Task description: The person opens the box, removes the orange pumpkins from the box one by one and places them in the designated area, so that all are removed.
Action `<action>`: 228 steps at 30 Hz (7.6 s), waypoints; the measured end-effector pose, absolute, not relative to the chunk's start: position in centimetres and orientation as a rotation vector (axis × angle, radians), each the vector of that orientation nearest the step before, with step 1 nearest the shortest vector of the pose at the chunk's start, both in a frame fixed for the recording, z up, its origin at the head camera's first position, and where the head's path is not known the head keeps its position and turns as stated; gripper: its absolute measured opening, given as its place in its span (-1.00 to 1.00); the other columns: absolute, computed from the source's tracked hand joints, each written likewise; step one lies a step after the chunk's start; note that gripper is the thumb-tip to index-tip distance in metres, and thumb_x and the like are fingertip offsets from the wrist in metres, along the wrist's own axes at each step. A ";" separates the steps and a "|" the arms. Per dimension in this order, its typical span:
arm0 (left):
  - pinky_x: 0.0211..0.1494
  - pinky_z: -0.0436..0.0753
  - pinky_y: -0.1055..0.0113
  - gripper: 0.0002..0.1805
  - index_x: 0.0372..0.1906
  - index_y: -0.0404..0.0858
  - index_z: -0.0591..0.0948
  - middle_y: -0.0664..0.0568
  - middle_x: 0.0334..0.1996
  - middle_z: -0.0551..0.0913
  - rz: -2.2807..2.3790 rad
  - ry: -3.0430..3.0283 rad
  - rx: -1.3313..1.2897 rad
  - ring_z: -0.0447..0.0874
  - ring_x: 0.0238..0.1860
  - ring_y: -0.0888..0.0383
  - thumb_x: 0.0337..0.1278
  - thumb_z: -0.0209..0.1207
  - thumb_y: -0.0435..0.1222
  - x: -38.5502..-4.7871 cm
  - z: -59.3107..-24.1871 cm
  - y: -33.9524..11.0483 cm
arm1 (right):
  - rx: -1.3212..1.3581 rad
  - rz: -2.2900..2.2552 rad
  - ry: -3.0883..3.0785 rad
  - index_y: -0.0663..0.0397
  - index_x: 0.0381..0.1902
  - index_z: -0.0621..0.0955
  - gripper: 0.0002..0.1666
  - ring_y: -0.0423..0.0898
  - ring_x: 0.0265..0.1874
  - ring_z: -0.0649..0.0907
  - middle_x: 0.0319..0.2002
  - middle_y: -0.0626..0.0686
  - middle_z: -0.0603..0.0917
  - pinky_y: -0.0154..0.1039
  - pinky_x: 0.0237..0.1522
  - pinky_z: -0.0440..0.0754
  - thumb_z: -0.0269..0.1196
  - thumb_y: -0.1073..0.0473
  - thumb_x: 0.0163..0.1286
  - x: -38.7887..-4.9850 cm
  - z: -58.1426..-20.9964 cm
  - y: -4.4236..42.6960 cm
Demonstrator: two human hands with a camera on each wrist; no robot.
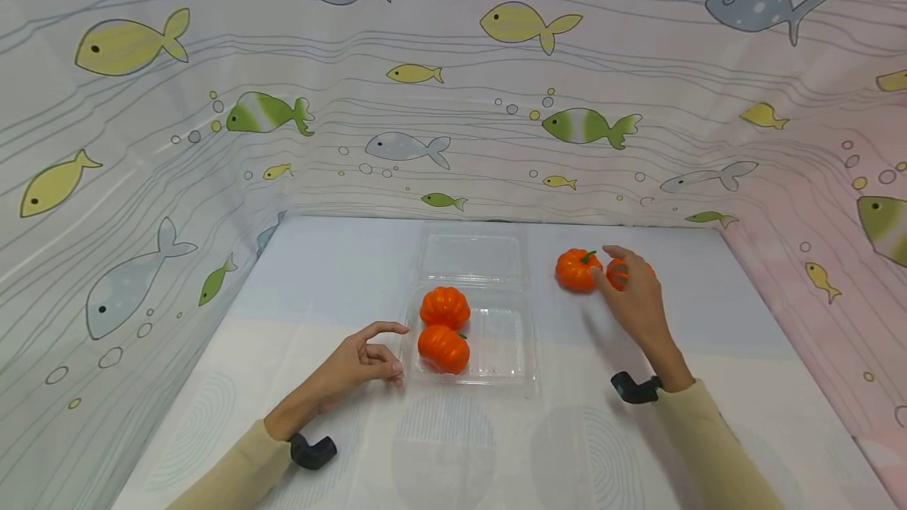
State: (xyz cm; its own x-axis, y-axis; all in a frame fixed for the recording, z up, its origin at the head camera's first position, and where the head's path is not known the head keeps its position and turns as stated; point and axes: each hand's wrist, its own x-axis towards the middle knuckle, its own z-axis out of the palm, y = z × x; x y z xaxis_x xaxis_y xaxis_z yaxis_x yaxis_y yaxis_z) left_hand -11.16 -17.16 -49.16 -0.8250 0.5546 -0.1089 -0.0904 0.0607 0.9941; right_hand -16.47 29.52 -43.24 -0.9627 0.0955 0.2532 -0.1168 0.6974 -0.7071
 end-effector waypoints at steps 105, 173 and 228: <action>-0.01 0.71 0.14 -0.33 0.45 -0.19 0.36 -0.25 -0.29 0.76 1.830 1.869 0.456 0.76 -0.22 -0.18 0.32 0.36 -0.31 -10.9 -49.3 -17.0 | 0.678 1.705 -2.962 -0.01 0.23 0.51 -0.37 -0.02 -0.01 0.69 0.07 0.01 0.67 -0.03 0.06 0.70 0.37 -0.22 0.39 -11.7 -46.5 10.9; -0.01 0.73 0.12 -0.29 0.47 -0.23 0.33 -0.27 -0.26 0.76 1.826 1.890 0.449 0.79 -0.23 -0.15 0.30 0.37 -0.35 -10.9 -49.1 -17.0 | 0.592 1.560 -2.676 -0.09 0.40 0.49 -0.11 0.04 0.31 0.53 0.34 -0.02 0.54 0.03 0.18 0.63 0.59 -0.09 0.16 -11.8 -43.8 18.5; 0.02 0.73 0.09 -0.29 0.47 -0.28 0.31 -0.25 -0.27 0.75 1.850 1.852 0.443 0.80 -0.24 -0.12 0.29 0.36 -0.38 -11.0 -49.2 -17.0 | 0.279 1.309 -2.627 0.20 0.45 0.42 -0.04 0.16 0.31 0.49 0.39 0.15 0.46 -0.03 0.15 0.57 0.58 0.00 0.21 -12.1 -46.1 26.7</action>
